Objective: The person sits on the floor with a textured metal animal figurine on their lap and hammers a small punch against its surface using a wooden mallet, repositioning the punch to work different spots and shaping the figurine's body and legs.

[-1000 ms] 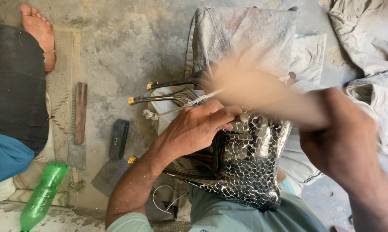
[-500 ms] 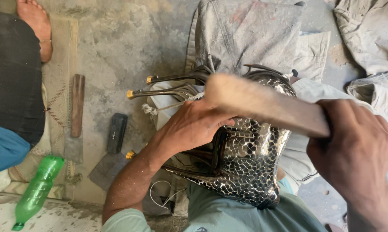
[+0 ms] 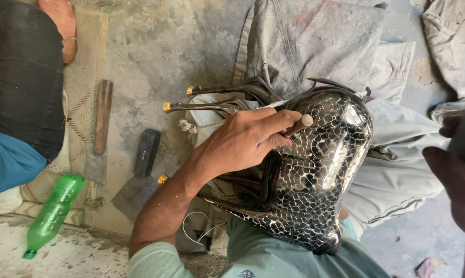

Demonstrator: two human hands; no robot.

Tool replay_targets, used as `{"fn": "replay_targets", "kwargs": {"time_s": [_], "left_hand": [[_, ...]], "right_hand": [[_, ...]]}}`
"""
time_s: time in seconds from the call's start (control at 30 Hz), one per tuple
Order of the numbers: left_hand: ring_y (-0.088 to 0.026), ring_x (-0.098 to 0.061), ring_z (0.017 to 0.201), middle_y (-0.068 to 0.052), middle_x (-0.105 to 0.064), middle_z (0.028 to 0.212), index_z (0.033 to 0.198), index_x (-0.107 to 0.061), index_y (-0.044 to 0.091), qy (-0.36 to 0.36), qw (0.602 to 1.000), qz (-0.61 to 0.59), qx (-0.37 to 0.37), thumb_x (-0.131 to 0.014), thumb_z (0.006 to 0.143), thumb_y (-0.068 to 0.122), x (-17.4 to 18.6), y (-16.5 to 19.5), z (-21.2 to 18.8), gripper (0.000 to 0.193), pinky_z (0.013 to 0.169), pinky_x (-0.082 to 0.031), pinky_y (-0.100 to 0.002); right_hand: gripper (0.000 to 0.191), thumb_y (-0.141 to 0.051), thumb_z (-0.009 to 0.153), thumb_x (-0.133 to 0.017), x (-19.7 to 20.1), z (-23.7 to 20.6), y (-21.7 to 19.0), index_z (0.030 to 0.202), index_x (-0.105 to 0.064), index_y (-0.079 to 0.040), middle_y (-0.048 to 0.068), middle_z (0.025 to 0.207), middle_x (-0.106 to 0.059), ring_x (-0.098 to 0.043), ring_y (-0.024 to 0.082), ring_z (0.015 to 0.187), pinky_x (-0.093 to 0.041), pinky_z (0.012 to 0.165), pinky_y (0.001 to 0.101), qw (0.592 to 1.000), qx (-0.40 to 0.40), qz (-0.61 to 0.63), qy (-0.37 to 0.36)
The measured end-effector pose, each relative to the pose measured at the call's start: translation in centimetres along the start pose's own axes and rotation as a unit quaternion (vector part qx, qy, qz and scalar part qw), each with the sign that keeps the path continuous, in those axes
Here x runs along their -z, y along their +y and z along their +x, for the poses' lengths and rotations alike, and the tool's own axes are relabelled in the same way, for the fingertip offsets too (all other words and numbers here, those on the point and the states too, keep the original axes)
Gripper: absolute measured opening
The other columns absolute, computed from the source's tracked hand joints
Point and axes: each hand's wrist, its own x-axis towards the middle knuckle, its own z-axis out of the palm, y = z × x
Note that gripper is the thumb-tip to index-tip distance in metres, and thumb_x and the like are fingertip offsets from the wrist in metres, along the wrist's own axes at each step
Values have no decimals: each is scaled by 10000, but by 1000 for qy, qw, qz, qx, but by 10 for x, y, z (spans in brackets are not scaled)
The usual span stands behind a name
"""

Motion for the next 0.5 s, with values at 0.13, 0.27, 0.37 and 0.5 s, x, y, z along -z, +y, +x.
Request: {"fn": "replay_targets", "kwargs": {"time_s": [0.13,0.27,0.37,0.5], "left_hand": [[-155,-680,695,-18,-645,876,1401,-571,248,-13,1000,0,8,-757,953,255,2,3,3,485,603,-593,-305],[-167,-702,760,-26,-670,939,1379,-569,238,-2,1000,-15,11,-768,960,239,7,5,4,464,643,-590,-330],[-160,-747,831,-24,-702,1017,1376,-570,231,8,999,-36,13,-746,976,203,8,6,4,438,680,-611,-322],[-197,-746,843,-42,-693,999,1356,-576,196,6,1000,-25,17,-757,976,176,10,10,5,421,703,-598,-343]], "right_hand": [[441,2,895,-578,5,9,-29,1331,-521,34,172,1168,-642,-666,254,1048,-569,905,341,993,58,99,-28],[524,76,833,-564,7,22,-52,1355,-516,75,237,1170,-643,-670,309,1066,-567,910,376,991,115,-68,-29],[589,132,787,-553,10,25,-61,1373,-511,105,285,1171,-644,-673,351,1080,-567,914,402,979,153,-131,-31],[653,189,756,-541,17,20,-65,1405,-499,132,330,1178,-644,-677,388,1099,-567,921,425,971,167,-166,-30]]}}
